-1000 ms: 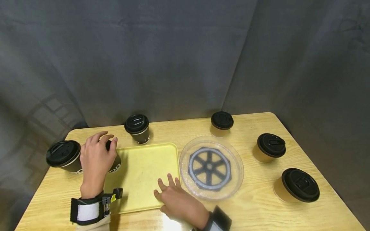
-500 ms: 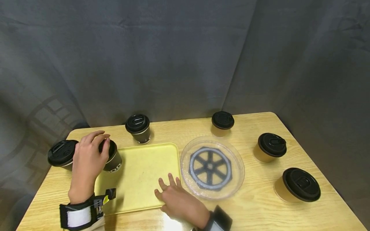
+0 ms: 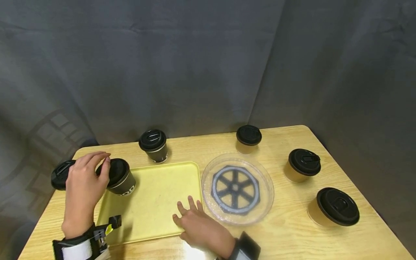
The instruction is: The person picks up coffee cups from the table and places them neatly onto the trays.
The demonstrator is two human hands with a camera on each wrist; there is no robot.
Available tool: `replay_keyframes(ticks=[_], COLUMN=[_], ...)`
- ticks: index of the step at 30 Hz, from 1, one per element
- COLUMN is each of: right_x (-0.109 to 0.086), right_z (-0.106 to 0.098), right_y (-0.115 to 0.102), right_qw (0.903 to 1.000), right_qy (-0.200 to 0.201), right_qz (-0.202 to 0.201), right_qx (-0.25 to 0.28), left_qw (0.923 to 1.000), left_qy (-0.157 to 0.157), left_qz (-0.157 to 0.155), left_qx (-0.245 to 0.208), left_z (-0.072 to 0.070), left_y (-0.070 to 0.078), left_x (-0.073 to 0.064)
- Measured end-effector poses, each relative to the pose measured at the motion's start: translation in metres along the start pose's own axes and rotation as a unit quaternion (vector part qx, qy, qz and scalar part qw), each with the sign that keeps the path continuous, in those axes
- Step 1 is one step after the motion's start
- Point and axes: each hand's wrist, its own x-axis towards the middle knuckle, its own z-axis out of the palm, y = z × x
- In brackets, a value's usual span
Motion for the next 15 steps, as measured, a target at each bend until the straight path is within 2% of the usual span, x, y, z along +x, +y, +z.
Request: replay_keyframes(ticks=[15], right_x=[-0.001], right_z=[-0.0006], right_y=[0.0003], right_qw=[0.9999], right_qy=[0.01], right_qz=[-0.002], right_qx=[0.008], left_qw=[0.9992], left_qy=[0.018], left_qz=[-0.036], left_qx=[-0.003], left_z=[-0.0106], left_y=[-0.0105], left_x=[-0.0016])
